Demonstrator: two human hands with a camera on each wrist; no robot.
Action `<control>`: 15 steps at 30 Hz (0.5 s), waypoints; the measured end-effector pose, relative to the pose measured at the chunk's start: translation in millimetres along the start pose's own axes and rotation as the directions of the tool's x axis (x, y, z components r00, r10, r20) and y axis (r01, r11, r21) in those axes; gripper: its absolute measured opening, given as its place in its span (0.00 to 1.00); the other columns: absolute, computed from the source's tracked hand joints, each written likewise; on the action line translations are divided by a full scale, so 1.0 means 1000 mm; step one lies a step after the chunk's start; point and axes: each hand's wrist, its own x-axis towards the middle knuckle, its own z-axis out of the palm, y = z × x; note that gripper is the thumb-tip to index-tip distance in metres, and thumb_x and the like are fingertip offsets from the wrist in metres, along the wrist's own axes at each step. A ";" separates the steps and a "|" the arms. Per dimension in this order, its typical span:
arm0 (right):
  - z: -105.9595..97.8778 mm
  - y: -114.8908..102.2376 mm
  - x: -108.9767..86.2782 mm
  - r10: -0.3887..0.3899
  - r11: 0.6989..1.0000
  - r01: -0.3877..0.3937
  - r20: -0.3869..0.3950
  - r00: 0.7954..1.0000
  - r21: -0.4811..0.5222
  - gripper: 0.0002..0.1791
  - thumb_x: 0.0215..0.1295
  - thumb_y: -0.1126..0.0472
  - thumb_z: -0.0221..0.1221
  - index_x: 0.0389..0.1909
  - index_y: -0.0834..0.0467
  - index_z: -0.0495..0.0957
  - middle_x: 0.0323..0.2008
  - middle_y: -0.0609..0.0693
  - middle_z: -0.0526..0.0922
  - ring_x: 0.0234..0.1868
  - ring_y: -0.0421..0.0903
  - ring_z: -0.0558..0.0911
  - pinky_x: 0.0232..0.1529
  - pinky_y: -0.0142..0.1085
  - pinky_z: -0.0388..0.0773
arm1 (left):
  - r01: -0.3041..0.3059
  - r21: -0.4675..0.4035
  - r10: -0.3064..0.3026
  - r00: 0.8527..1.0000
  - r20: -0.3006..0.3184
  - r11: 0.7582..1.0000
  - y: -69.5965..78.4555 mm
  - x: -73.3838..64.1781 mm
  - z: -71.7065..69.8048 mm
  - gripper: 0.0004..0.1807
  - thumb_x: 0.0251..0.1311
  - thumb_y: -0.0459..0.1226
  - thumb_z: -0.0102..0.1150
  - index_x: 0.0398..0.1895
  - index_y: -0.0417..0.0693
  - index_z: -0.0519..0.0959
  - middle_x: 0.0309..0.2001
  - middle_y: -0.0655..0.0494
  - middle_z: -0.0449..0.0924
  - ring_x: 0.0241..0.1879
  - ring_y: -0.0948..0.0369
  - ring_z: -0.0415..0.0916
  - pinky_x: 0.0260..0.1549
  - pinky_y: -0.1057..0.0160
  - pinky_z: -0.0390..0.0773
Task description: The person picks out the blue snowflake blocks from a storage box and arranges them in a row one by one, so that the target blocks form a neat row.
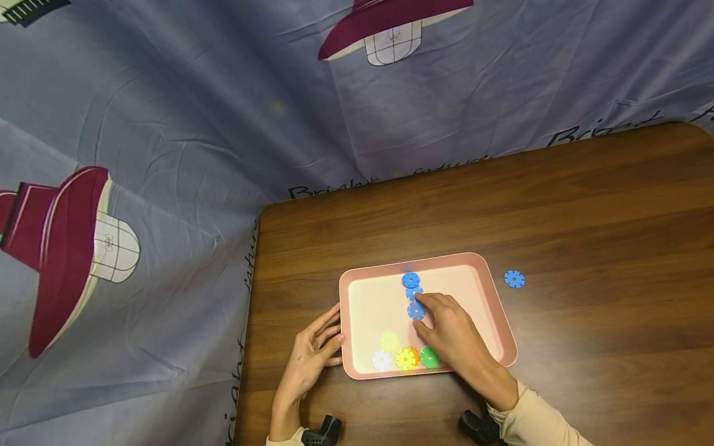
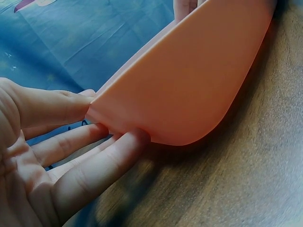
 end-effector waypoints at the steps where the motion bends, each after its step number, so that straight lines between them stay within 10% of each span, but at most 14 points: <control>1: 0.000 0.000 0.000 -0.001 1.000 0.001 -0.002 1.000 0.000 0.28 0.47 0.66 0.74 0.52 0.68 0.81 0.48 0.60 0.83 0.51 0.57 0.80 0.56 0.51 0.77 | 0.000 -0.001 0.000 1.000 0.000 1.000 0.000 0.000 0.000 0.31 0.66 0.27 0.58 0.72 0.45 0.65 0.69 0.38 0.64 0.61 0.42 0.71 0.35 0.54 0.86; 15: 0.005 -0.003 0.002 -0.001 1.000 0.001 -0.010 1.000 -0.028 0.26 0.45 0.68 0.74 0.49 0.67 0.82 0.45 0.58 0.83 0.49 0.56 0.80 0.53 0.50 0.79 | 0.003 -0.005 -0.003 1.000 -0.001 1.000 0.000 0.000 0.000 0.31 0.66 0.27 0.58 0.72 0.46 0.65 0.69 0.39 0.64 0.61 0.42 0.71 0.36 0.54 0.86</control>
